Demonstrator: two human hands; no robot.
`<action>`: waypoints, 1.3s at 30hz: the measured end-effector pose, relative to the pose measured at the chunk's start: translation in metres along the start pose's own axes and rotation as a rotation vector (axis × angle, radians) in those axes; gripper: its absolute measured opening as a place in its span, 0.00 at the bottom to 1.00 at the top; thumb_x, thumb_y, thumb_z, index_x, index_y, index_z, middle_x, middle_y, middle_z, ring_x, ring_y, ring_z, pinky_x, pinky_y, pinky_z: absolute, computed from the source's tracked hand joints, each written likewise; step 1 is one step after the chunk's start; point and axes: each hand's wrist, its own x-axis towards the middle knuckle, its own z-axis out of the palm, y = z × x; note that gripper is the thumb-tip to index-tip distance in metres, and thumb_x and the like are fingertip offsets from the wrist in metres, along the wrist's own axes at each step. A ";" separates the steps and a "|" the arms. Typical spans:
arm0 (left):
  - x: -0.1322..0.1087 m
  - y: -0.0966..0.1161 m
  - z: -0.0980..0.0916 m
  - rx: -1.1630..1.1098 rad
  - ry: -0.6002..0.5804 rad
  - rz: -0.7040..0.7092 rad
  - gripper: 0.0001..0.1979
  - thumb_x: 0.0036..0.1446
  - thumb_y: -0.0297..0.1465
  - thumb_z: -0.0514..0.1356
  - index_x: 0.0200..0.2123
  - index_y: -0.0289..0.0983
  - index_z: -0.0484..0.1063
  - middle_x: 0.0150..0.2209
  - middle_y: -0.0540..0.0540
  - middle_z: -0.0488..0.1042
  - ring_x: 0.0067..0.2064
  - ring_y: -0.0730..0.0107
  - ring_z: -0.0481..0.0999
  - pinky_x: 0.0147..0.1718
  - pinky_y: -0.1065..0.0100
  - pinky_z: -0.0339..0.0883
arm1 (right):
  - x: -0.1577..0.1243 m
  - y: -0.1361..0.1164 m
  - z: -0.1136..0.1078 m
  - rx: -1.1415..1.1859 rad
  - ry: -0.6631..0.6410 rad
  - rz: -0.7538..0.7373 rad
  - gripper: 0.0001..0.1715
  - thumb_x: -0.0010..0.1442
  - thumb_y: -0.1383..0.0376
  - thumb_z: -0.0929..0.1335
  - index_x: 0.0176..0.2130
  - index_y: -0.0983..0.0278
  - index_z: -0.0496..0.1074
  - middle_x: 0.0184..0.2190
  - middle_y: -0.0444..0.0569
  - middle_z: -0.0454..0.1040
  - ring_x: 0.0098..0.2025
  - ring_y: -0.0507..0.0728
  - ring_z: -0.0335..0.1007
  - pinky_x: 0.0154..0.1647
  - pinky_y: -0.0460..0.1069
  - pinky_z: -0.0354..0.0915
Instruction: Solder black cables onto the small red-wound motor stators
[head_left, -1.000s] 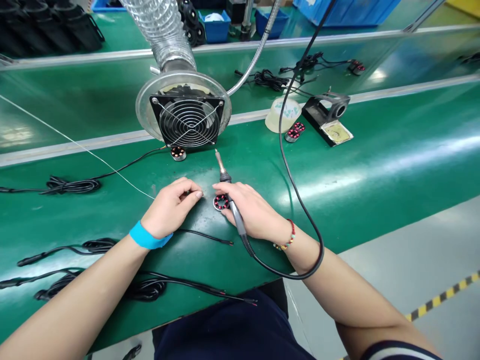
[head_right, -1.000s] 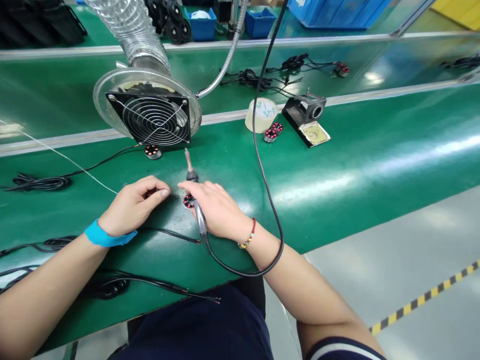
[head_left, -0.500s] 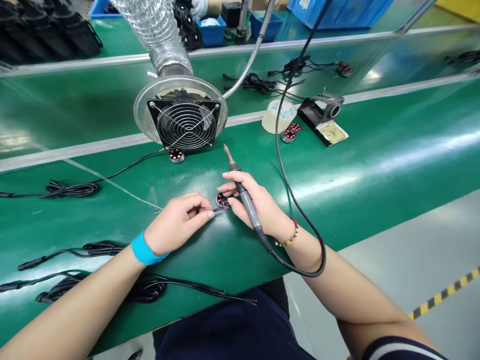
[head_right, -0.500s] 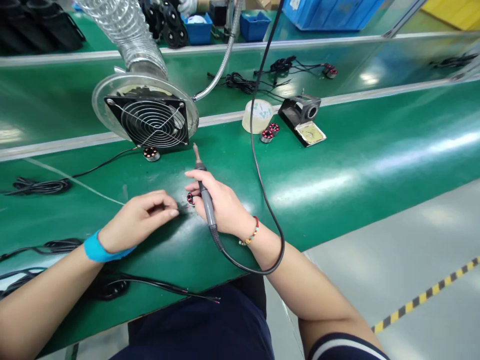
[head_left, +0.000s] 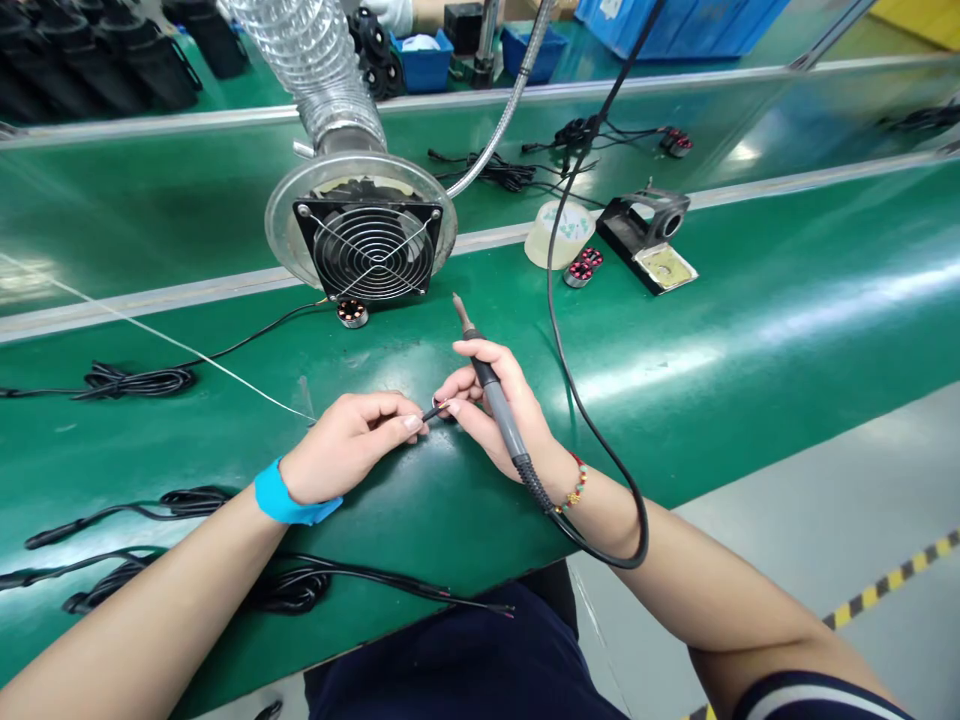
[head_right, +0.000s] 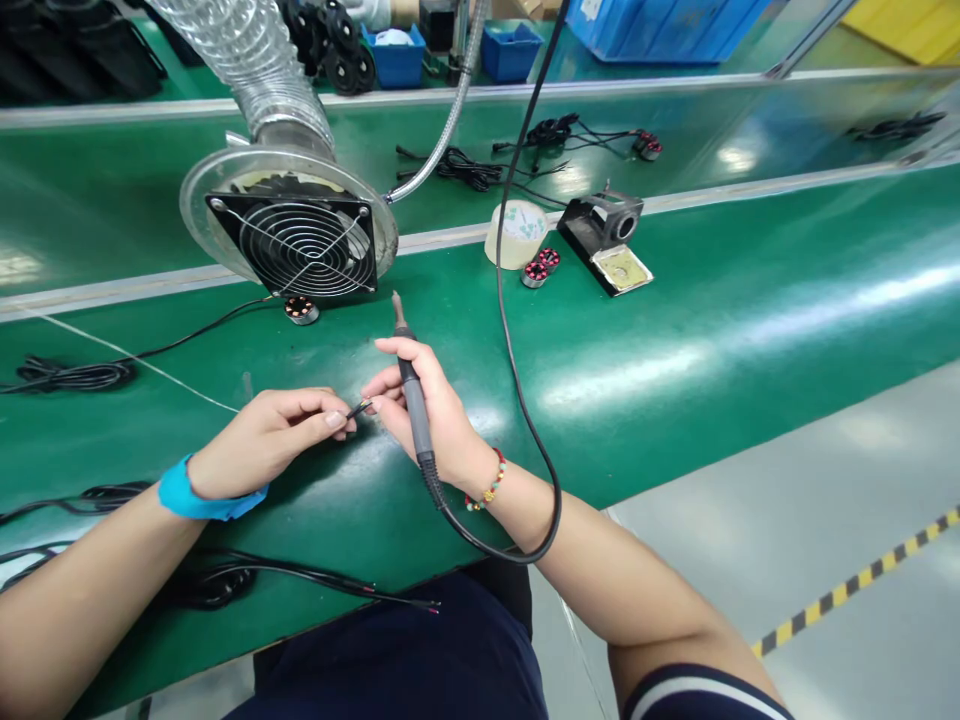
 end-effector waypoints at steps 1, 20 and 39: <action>0.000 0.000 0.000 0.005 -0.009 0.004 0.14 0.57 0.39 0.57 0.28 0.36 0.74 0.29 0.48 0.75 0.32 0.71 0.71 0.35 0.70 0.63 | 0.000 0.000 0.000 0.012 -0.008 0.004 0.26 0.57 0.69 0.67 0.52 0.57 0.57 0.34 0.41 0.71 0.34 0.49 0.72 0.40 0.48 0.71; -0.003 0.004 0.015 0.029 0.186 0.141 0.10 0.59 0.35 0.54 0.28 0.37 0.66 0.25 0.53 0.64 0.27 0.75 0.61 0.27 0.71 0.58 | -0.001 -0.004 0.000 0.031 -0.079 -0.034 0.18 0.59 0.65 0.68 0.48 0.58 0.60 0.32 0.41 0.70 0.33 0.49 0.70 0.37 0.47 0.70; -0.001 0.012 0.013 -0.178 0.007 -0.052 0.09 0.54 0.36 0.57 0.28 0.37 0.67 0.23 0.53 0.68 0.24 0.76 0.63 0.25 0.72 0.58 | -0.004 -0.005 0.003 -0.103 -0.092 -0.138 0.21 0.58 0.71 0.67 0.49 0.57 0.59 0.31 0.39 0.69 0.31 0.48 0.70 0.36 0.47 0.70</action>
